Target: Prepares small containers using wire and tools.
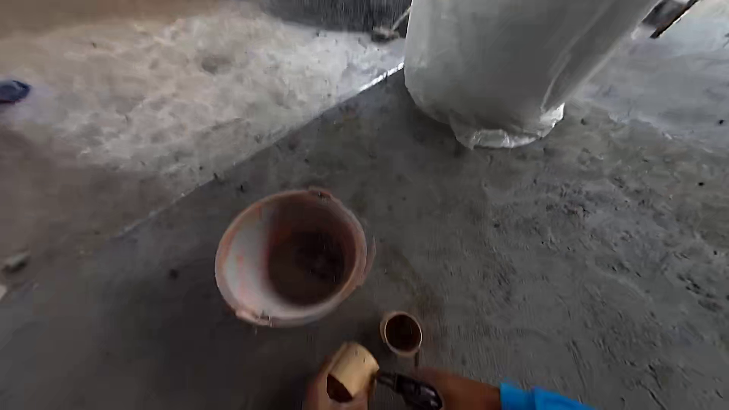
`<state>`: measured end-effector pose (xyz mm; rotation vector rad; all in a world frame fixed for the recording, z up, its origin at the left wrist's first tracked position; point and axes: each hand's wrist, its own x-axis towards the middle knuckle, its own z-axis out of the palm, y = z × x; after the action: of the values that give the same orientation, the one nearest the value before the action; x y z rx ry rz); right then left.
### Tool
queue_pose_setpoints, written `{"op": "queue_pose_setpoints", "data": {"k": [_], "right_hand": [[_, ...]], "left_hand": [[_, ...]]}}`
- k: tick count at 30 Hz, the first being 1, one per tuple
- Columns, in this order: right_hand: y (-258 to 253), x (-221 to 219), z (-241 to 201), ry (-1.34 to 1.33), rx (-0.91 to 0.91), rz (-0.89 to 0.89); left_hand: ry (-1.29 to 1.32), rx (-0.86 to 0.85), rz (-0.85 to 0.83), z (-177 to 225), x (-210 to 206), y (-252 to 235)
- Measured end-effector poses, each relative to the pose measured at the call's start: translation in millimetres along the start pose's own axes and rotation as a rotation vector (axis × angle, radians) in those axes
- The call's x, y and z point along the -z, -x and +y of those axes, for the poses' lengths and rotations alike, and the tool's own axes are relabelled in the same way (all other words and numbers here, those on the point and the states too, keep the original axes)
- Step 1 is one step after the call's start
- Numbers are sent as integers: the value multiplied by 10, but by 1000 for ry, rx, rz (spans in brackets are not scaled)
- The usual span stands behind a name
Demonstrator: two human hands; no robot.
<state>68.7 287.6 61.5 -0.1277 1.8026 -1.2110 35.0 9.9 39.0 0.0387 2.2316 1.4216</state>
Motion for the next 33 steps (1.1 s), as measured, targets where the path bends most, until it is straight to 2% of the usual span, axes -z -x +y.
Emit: {"op": "queue_pose_setpoints", "data": {"k": [5, 11, 16, 19, 21, 23, 24, 25, 27, 29, 33], "right_hand": [[-67, -187, -104, 186, -91, 79], [-240, -197, 78, 194, 58, 168], [-273, -238, 147, 174, 161, 247], [-285, -289, 172, 197, 211, 290], [-250, -293, 181, 192, 303, 364], [-114, -229, 149, 152, 378, 506], [-2, -163, 114, 109, 375, 568], [137, -68, 62, 51, 313, 584], [455, 175, -23, -47, 75, 479], [693, 430, -34, -27, -159, 367], [1020, 542, 18, 50, -438, 346]], "left_hand": [[67, 83, 24, -77, 11, 26], [112, 52, 42, -258, 10, -20], [-15, 14, 16, -225, 61, -83], [-138, -49, 42, -205, -52, -61], [-111, -31, 63, -218, -104, -63], [99, 67, 81, -267, -62, -78], [301, 128, 93, -294, -15, -75], [551, 183, 99, -321, 48, -56], [1018, 263, 88, -358, 199, 44], [1319, 197, -24, -450, 309, 130], [1597, -110, -469, -694, 266, 61]]}}
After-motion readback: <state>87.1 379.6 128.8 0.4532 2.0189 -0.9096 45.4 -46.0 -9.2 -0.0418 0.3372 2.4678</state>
